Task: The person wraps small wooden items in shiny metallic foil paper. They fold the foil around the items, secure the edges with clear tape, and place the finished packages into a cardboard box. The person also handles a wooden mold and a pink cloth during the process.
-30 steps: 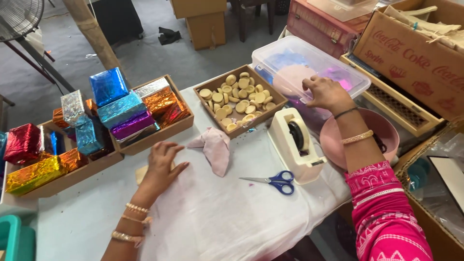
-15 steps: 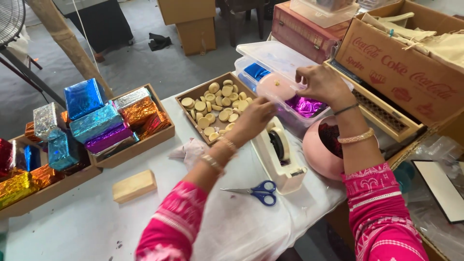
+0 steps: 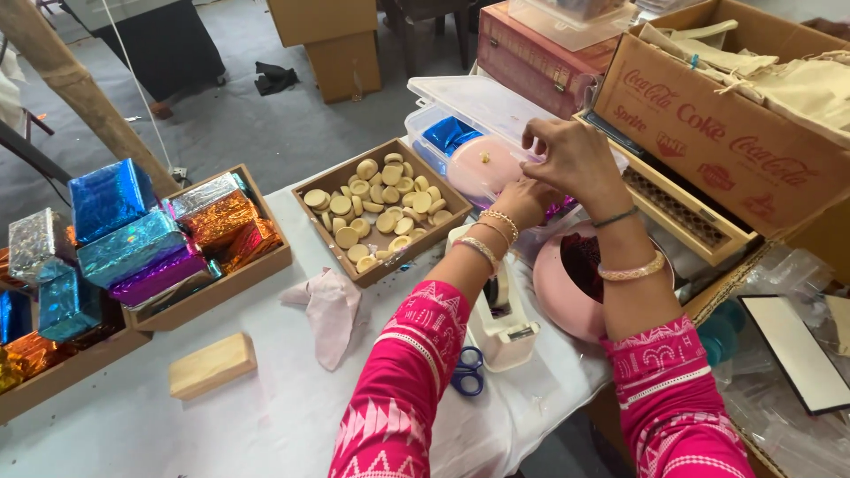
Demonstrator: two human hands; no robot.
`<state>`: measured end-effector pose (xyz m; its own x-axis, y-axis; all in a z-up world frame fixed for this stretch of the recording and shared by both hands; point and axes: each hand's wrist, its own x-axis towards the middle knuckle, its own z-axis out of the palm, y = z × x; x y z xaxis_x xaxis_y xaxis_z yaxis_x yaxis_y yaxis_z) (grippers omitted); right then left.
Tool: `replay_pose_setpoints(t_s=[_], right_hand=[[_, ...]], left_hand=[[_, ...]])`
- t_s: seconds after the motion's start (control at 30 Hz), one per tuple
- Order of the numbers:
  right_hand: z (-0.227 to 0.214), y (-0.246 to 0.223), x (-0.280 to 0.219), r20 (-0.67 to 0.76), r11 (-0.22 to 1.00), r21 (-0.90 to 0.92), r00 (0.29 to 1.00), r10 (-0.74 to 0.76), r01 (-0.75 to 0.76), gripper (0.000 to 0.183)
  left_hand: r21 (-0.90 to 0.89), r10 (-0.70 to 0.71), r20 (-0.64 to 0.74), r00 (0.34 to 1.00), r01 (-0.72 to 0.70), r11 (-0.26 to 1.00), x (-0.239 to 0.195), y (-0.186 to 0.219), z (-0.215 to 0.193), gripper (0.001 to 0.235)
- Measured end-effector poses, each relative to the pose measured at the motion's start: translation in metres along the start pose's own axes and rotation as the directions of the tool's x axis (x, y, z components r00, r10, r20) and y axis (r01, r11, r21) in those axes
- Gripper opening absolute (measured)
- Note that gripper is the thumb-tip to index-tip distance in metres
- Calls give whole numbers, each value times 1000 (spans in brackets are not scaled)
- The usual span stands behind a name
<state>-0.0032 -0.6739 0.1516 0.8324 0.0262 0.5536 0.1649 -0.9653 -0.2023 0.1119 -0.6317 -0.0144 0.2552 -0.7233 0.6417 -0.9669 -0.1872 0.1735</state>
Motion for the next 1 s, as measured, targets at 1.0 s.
replay_pose_setpoints(t_s=[1.0], right_hand=[[12, -1, -7, -44, 1000, -2, 999, 11, -11, 24]], left_hand=[[-361, -291, -17, 956, 266, 894, -34, -20, -74, 13]])
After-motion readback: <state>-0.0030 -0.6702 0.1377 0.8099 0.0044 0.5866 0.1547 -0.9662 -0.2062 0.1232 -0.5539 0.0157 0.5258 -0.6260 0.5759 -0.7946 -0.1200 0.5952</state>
